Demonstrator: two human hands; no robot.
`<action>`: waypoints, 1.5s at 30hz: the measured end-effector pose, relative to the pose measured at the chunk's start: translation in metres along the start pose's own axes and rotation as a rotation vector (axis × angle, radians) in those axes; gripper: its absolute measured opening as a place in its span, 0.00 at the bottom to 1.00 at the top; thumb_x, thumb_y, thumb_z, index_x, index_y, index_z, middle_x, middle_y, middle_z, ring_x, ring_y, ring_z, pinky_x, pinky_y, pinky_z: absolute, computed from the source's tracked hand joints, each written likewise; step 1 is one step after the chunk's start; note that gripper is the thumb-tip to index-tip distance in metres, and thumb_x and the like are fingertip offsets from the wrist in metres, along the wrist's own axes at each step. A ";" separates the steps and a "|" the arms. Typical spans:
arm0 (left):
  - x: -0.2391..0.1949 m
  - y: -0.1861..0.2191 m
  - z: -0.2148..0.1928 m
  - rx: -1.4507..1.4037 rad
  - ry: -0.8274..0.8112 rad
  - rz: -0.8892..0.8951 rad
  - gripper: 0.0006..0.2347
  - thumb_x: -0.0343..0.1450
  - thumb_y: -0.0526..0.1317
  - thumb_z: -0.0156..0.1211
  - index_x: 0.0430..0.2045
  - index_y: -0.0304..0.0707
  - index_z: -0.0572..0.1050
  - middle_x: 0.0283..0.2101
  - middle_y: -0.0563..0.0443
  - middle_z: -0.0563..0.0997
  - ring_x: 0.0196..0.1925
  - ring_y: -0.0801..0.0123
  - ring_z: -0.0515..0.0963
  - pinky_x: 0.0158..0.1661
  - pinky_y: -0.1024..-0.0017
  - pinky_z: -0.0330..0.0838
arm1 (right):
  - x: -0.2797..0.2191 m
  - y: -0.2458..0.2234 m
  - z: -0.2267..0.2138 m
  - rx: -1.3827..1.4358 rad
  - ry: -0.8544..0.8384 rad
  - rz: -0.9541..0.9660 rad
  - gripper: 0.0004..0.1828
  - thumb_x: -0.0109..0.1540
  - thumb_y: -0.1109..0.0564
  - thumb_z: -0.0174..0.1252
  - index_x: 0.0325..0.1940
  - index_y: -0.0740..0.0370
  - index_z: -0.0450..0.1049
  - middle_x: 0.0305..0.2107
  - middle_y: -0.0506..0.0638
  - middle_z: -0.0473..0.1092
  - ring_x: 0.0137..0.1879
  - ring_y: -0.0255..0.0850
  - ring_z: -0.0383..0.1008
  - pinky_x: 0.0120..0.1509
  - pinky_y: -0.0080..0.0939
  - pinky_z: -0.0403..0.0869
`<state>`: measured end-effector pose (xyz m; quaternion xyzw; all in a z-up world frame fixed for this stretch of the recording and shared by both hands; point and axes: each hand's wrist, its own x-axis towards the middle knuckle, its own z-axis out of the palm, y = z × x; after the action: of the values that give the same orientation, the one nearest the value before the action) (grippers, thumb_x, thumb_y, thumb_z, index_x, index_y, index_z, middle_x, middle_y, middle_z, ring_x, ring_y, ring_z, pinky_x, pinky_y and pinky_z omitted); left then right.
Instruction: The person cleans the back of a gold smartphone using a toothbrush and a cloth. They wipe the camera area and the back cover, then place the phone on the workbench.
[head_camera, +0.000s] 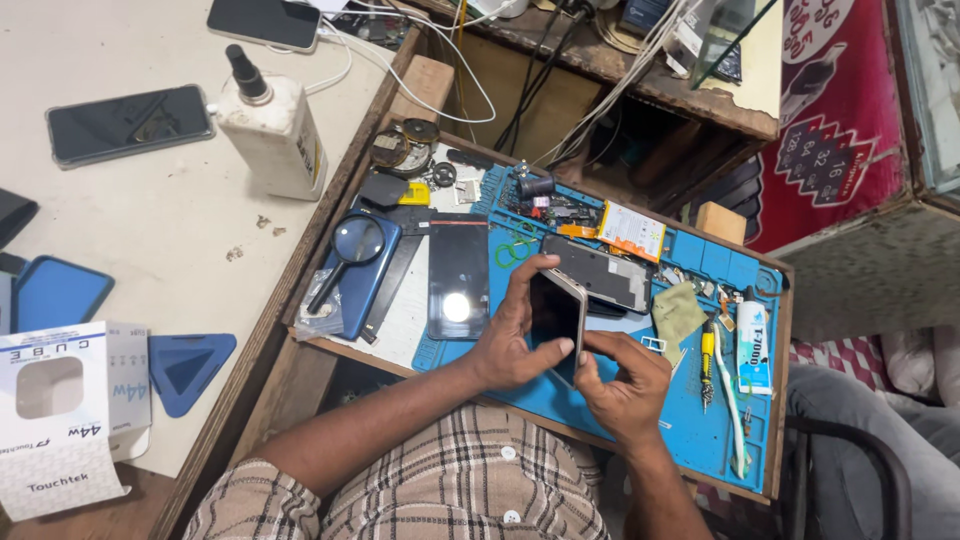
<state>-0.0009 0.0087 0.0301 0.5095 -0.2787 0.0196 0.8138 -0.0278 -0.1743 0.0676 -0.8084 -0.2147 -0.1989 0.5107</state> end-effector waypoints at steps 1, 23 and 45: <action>0.001 0.001 -0.001 0.034 -0.018 0.017 0.40 0.70 0.31 0.64 0.75 0.46 0.44 0.62 0.45 0.67 0.65 0.66 0.72 0.66 0.68 0.68 | 0.001 0.000 0.000 0.010 0.004 -0.013 0.11 0.59 0.63 0.63 0.44 0.71 0.79 0.32 0.55 0.78 0.35 0.35 0.79 0.41 0.32 0.77; 0.009 0.003 0.009 0.501 -0.065 0.136 0.46 0.59 0.39 0.75 0.72 0.47 0.50 0.63 0.42 0.67 0.63 0.55 0.73 0.64 0.59 0.73 | 0.002 0.000 -0.005 -0.110 0.159 -0.091 0.11 0.65 0.57 0.63 0.41 0.71 0.77 0.29 0.53 0.74 0.31 0.34 0.75 0.33 0.29 0.69; 0.006 0.008 0.022 0.411 -0.136 0.138 0.44 0.58 0.37 0.68 0.71 0.56 0.50 0.61 0.45 0.69 0.59 0.55 0.72 0.61 0.58 0.75 | -0.011 0.026 -0.034 -0.101 0.171 -0.138 0.15 0.74 0.57 0.58 0.52 0.78 0.73 0.39 0.60 0.77 0.43 0.39 0.80 0.52 0.31 0.79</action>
<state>-0.0072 -0.0074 0.0465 0.6446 -0.3573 0.0970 0.6689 -0.0263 -0.2170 0.0556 -0.7965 -0.2151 -0.3125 0.4708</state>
